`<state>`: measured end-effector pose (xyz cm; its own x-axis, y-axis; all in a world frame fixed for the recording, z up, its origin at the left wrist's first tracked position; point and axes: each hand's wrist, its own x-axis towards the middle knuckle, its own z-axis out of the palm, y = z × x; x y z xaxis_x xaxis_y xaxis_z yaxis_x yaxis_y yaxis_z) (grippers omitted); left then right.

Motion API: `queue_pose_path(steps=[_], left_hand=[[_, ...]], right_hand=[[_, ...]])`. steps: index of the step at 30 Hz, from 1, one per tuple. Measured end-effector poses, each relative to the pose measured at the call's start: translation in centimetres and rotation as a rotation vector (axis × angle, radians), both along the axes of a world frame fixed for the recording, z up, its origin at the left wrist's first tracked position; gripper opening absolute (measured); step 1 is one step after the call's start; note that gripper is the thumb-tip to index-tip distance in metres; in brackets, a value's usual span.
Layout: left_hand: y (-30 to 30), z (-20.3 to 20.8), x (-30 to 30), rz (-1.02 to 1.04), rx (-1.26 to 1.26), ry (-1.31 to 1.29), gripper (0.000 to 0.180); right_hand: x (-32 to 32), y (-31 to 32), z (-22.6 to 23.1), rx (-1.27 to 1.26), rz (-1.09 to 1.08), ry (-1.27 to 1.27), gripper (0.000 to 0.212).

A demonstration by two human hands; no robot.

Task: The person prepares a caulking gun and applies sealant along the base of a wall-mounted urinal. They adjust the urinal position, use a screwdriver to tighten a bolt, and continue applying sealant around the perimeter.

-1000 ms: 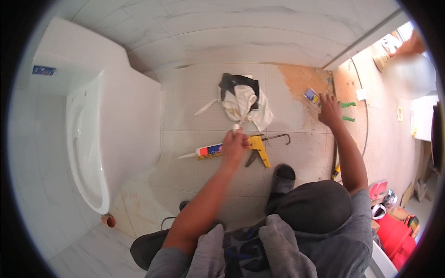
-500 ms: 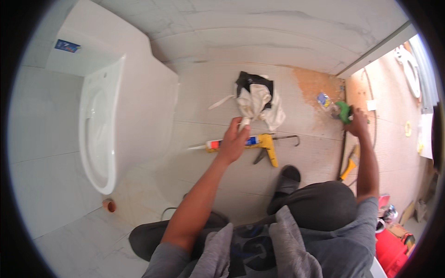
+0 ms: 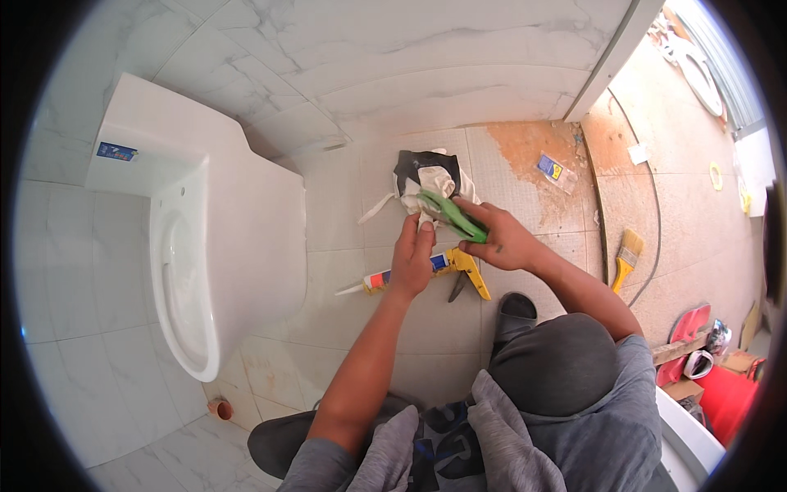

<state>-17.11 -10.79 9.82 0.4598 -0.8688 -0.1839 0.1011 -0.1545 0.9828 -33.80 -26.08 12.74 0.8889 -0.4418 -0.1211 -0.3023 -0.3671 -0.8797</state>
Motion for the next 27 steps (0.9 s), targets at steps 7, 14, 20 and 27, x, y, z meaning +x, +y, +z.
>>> queue_pose_path(steps=[7,14,20,27], left_hand=[[1.5,0.8,0.4,0.018,0.022,-0.222,0.026],[1.4,2.4,-0.1,0.038,0.02,-0.37,0.025],[1.2,2.9,-0.4,0.089,-0.043,-0.435,0.024],[0.8,3.1,-0.1,0.046,0.032,-0.418,0.023]], right_hand=[[0.7,1.0,0.0,-0.06,0.084,-0.04,0.081],[0.2,1.6,0.3,-0.074,0.046,-0.005,0.081],[0.2,2.0,0.5,-0.095,0.057,0.002,0.081],[0.2,1.7,0.0,-0.091,0.056,0.031,0.081]])
